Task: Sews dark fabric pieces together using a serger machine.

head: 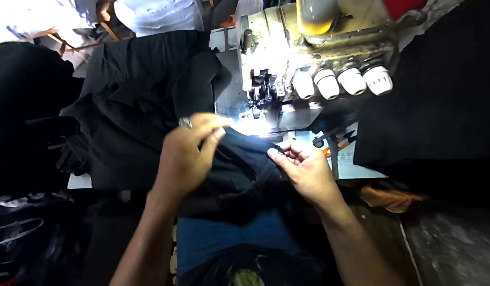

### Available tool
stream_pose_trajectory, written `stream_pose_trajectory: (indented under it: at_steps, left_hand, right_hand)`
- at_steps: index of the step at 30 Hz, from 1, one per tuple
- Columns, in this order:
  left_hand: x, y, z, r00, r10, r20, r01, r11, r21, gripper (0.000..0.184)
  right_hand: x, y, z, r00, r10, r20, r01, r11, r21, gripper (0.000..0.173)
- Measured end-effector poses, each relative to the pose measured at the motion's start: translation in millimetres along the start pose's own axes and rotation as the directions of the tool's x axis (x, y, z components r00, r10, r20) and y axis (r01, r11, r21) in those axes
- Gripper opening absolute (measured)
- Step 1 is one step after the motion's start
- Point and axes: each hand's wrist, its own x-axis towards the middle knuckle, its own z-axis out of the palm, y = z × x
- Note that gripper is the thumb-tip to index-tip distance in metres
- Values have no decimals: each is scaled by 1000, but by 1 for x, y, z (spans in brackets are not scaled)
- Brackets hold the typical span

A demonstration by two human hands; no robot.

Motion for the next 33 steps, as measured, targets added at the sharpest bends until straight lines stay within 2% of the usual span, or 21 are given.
stream_pose_trajectory:
  at_steps: [2,5,9,18,24,28,33]
  left_hand:
    - [11,-22,-1,997,-22,70,17,997,72,27]
    - [19,-43,16,992,-65,111,64,998,11,22]
    - [17,-42,24,993,-87,78,91,995,-51,15]
    - [18,-41,23,986,-140,88,151,979,-134,21]
    - [17,-38,24,985,-154,81,165,974,-153,23]
    - [14,-33,24,984,-168,67,176,970,-165,24]
    - [7,-33,25,988,-147,39,151,975,-166,25]
  right_hand:
    - [-6,2,2,1000,-27,-10,27,999,-21,7]
    - [-8,2,5,1000,1,-24,0,1000,21,8]
    - [-7,0,7,998,27,-57,-23,998,66,9]
    - [-23,5,-1,993,-80,-84,82,996,29,4]
    - [-26,4,-3,996,85,-41,-70,958,279,17]
    - [-25,1,-1,990,135,-32,-117,940,322,14]
    - [-30,-7,2,991,135,-21,-123,952,282,14]
